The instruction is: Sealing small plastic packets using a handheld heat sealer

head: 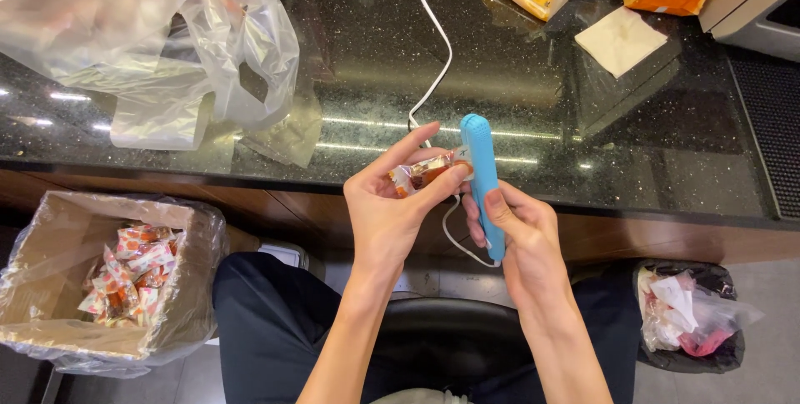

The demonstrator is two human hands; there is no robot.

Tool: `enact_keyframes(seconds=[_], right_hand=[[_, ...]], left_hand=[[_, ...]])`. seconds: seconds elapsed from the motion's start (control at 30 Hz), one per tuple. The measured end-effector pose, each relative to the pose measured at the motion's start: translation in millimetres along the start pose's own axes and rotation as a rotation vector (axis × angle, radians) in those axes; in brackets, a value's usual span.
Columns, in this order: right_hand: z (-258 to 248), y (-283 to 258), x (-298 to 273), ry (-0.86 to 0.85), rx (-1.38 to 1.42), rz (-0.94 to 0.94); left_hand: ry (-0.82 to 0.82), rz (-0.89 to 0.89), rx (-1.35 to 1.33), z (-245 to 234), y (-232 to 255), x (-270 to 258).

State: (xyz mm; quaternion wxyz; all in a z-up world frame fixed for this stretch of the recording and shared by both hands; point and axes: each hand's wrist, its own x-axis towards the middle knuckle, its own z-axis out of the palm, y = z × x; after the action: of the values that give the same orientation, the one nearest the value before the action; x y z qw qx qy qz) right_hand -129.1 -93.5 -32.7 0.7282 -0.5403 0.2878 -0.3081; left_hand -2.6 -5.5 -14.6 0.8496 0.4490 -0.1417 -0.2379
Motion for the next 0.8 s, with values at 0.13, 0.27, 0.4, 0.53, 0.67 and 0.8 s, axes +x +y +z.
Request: enact_keyframes(seconds=[0.13, 0.27, 0.4, 0.53, 0.67, 0.8], right_hand=[[-1.1, 0.8, 1.1, 0.004, 0.011, 0.025], [-0.8, 2.3, 1.7, 0.002, 0.028, 0.037], [-0.5, -0.7, -0.3, -0.001, 0.043, 0.054], [-3.0, 3.1, 1.4, -0.003, 0.028, 0.070], [-4.6, 6.3, 2.6, -0.004, 0.021, 0.080], [-3.1, 2.5, 1.4, 0.000, 0.011, 0.089]], left_hand=[[0.000, 0.009, 0.023, 0.8, 1.9, -0.3], [-0.002, 0.017, 0.014, -1.0, -1.9, 0.8], [-0.006, 0.024, 0.024, -1.3, 0.1, 0.2], [-0.001, 0.035, 0.033, 0.0, 0.6, -0.3], [-0.003, 0.035, 0.028, -2.8, -4.4, 1.8], [0.015, 0.019, 0.052, -1.4, 0.4, 0.7]])
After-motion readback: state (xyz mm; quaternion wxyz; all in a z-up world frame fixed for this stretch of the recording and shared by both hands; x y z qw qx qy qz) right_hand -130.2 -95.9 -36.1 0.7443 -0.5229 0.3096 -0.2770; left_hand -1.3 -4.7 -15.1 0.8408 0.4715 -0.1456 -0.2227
